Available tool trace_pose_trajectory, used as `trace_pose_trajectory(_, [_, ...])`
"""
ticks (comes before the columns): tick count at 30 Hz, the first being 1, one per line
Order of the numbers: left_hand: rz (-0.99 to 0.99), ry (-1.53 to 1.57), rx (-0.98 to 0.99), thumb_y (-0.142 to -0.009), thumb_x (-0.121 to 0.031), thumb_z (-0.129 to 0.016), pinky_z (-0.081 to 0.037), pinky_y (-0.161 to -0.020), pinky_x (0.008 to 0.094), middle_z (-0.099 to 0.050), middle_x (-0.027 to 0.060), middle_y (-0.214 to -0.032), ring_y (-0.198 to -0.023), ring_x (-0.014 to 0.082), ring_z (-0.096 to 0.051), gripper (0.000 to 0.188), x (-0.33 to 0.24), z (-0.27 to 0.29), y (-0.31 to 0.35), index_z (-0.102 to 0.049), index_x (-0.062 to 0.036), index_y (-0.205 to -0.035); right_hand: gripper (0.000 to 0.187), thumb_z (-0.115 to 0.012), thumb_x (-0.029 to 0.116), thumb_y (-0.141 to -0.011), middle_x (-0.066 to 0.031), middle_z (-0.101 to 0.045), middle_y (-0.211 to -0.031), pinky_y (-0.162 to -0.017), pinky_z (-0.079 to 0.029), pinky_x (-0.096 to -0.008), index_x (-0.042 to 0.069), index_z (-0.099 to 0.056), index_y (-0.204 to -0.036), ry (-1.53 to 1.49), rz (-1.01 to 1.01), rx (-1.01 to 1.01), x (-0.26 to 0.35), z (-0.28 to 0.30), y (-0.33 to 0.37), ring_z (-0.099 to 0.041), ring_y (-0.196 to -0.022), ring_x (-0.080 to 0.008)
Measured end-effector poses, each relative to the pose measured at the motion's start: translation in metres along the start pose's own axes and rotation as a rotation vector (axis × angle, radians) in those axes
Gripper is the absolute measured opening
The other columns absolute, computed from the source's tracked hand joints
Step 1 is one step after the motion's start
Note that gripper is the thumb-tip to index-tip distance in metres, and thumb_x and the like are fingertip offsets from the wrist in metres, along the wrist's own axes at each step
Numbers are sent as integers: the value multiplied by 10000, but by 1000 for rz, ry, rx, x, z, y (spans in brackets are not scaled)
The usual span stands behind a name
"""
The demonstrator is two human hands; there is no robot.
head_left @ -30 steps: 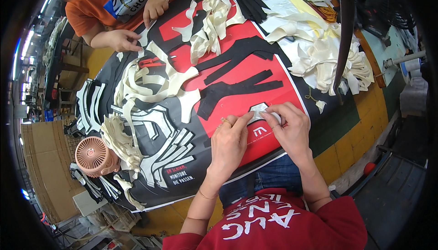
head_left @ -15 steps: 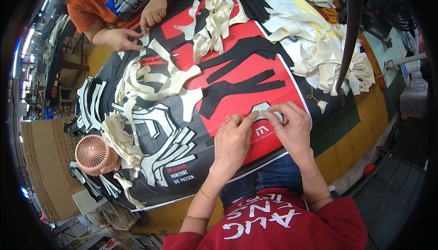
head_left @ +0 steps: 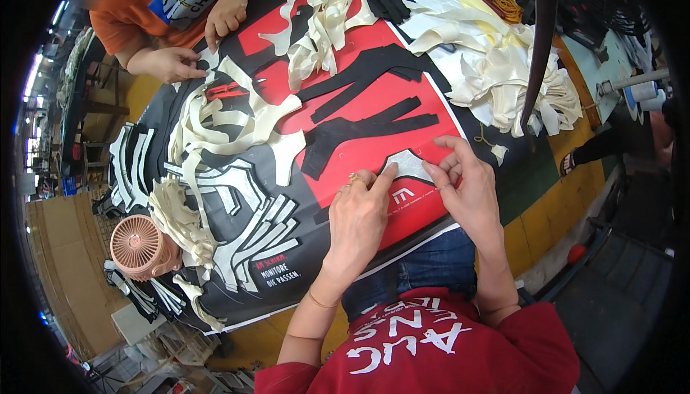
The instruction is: The person repeatedly picks up small white adhesive strips from a red and black surface, peels off the backing, and places the strips back down. The action is continuous and repetitive throughout the clip.
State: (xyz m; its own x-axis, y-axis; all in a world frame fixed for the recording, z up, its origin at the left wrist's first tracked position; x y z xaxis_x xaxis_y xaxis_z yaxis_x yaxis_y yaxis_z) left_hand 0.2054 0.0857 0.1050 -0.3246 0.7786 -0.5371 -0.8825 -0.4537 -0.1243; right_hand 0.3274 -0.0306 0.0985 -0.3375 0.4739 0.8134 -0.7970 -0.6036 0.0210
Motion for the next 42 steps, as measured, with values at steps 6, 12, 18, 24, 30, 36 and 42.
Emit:
trace_pose_trajectory(6, [1, 6, 8, -856, 3, -643, -510, -695, 401, -593, 101, -850, -759, 286, -633, 327, 0, 1, 0, -695, -90, -1164, 296, -715, 41, -876, -39, -557, -596, -475, -389, -265, -8, -598, -1143, 14, 13, 22, 2, 0, -1, -448, -470, -91])
trace_pose_trajectory(12, [9, -34, 24, -863, -20, -640, -512, -690, 404, -604, 101, -856, -758, 289, -640, 311, 0, 1, 0, -698, -102, -1157, 258, -736, 215, -875, -122, -659, -1019, -693, -481, -369, 87, -630, -1072, 357, 145, -98, 12, 1, 10, -656, -874, -256])
trace_pose_trajectory(18, [-37, -50, 19, -800, -39, -649, -504, -681, 392, -595, 91, -871, -749, 270, -634, 385, -2, 1, -1, -673, -96, -1180, 281, -734, 334, -863, -54, -603, -1232, -860, -406, -405, 135, -683, -1054, 591, 443, -352, 36, 3, 34, -584, -1103, -256])
trace_pose_trajectory(24, [-28, -31, 37, -846, -48, -649, -498, -640, 408, -584, 93, -847, -740, 294, -632, 321, 2, 2, -1, -684, -104, -1160, 800, -478, 602, -938, -153, -344, -1580, -1201, -151, -532, 19, -413, -1482, 598, 461, 247, 30, -59, 37, -270, -1489, -298])
trace_pose_trajectory(30, [130, 262, -61, -877, -47, -700, -462, -582, 326, -615, 90, -783, -619, 193, -566, 242, 20, 20, 8, -698, -48, -1119, 812, -502, 601, -929, -157, -321, -1588, -1194, -164, -548, 14, -410, -1483, 599, 458, 273, 32, -59, 37, -278, -1483, -306])
trace_pose_trajectory(36, [375, 482, -188, -893, -36, -711, -395, -488, 241, -675, 80, -686, -516, 57, -481, 111, 46, 31, 33, -723, 45, -969, 767, -499, 584, -944, -162, -312, -1590, -1189, -173, -563, 74, -399, -1508, 637, 463, 275, 33, -61, 38, -275, -1483, -319])
trace_pose_trajectory(42, [428, 366, -194, -905, -66, -699, -397, -466, 221, -683, 76, -659, -494, 48, -530, 133, 53, 31, 35, -714, 65, -918, 702, -486, 571, -958, -167, -297, -1595, -1180, -182, -581, 171, -391, -1527, 676, 459, 291, 33, -63, 39, -259, -1487, -337])
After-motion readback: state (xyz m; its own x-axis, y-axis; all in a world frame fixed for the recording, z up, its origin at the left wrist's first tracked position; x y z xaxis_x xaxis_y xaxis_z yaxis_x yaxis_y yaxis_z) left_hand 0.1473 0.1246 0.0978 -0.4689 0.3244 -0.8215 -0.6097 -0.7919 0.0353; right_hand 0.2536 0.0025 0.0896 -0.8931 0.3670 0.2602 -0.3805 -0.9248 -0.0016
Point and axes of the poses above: each hand's wrist, its own y-axis away from the middle knuckle, its own z-axis out of the back of the hand, x = y × z, the point moved 9 cm from there along -y, towards the middle knuckle
